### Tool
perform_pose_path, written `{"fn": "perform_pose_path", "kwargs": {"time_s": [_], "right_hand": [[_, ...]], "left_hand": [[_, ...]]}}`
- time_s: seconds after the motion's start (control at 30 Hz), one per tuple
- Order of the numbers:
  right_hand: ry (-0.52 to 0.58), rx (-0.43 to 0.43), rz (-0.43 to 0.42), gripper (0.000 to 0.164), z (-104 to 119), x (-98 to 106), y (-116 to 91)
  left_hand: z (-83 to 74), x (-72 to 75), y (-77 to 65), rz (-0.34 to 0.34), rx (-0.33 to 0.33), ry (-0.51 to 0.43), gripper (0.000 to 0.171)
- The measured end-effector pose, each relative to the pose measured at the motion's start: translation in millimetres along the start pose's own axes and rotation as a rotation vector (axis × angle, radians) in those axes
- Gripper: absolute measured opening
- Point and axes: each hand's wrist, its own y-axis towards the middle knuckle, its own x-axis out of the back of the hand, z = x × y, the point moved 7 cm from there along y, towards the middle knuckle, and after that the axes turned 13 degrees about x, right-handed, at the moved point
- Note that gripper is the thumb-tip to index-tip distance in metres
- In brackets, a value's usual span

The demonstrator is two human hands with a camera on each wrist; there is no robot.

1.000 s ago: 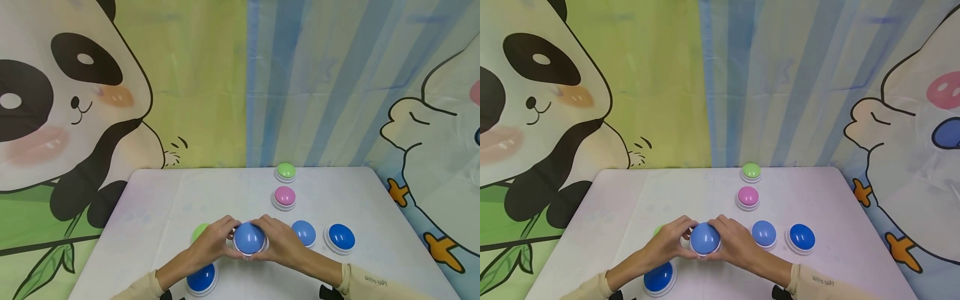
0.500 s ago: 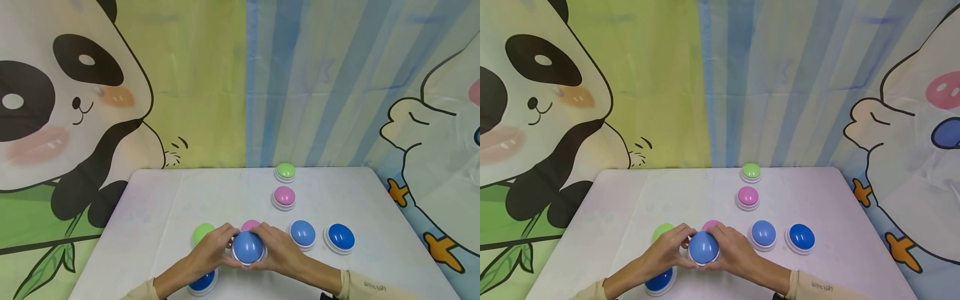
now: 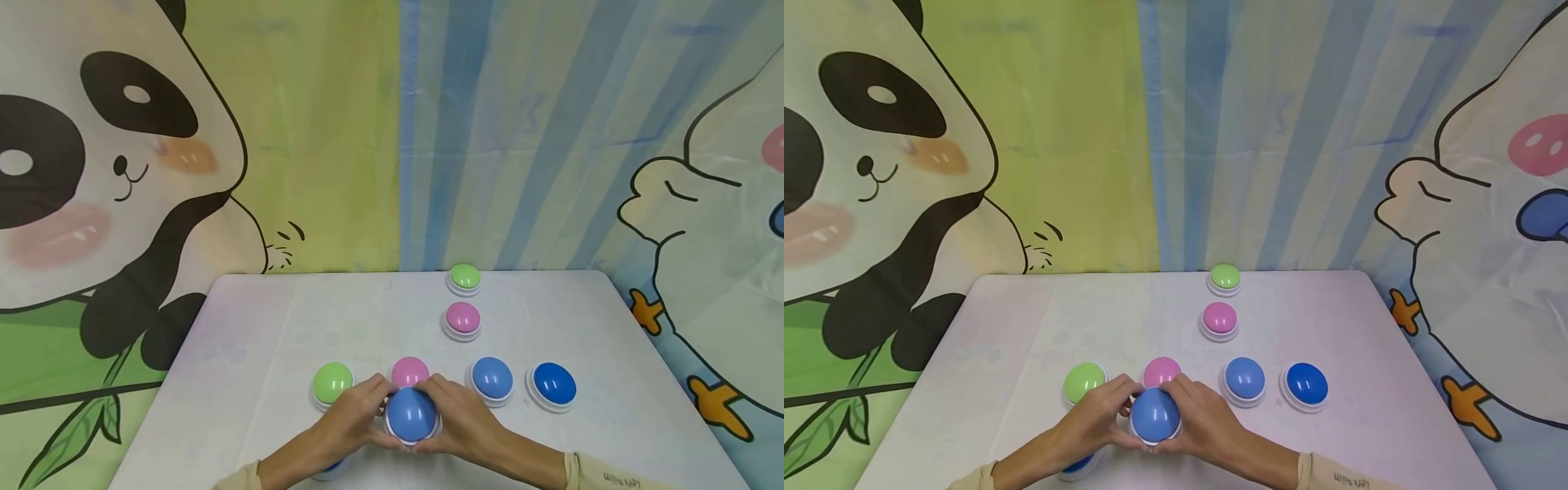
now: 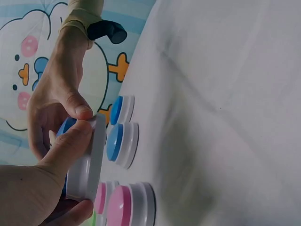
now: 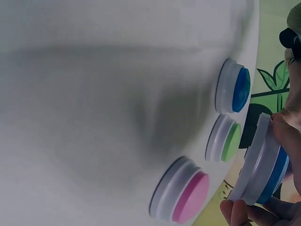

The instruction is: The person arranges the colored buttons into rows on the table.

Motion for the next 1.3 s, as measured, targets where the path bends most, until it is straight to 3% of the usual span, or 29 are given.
{"fn": "perform_pose_path", "kwargs": {"time_s": [0.23, 0.5, 0.83, 1.1, 1.3], "right_hand": [[0.04, -0.014, 0.054, 0.08, -2.8, -20.8, -8.7], [0.06, -0.045, 0.129, 0.085, -5.8, -41.0, -17.8], [0.031, -0.066, 0.184, 0.084, -8.9, -58.1, -23.3], [-0.054, -0.065, 0.229, 0.083, -4.9, -64.8, -25.8], [-0.103, -0.075, 0.278, 0.083, -1.2, -64.7, -25.0]], "left_hand": [[1.8, -15.9, -6.5, 0.033, -0.002, 0.075, 0.071], [8.8, -36.9, -14.9, 0.11, 0.028, 0.084, 0.07], [12.3, -51.3, -20.8, 0.107, 0.038, 0.166, 0.07], [16.1, -61.8, -21.9, 0.224, 0.133, 0.205, 0.071], [15.2, -64.9, -23.0, 0.22, 0.138, 0.252, 0.075]]}}
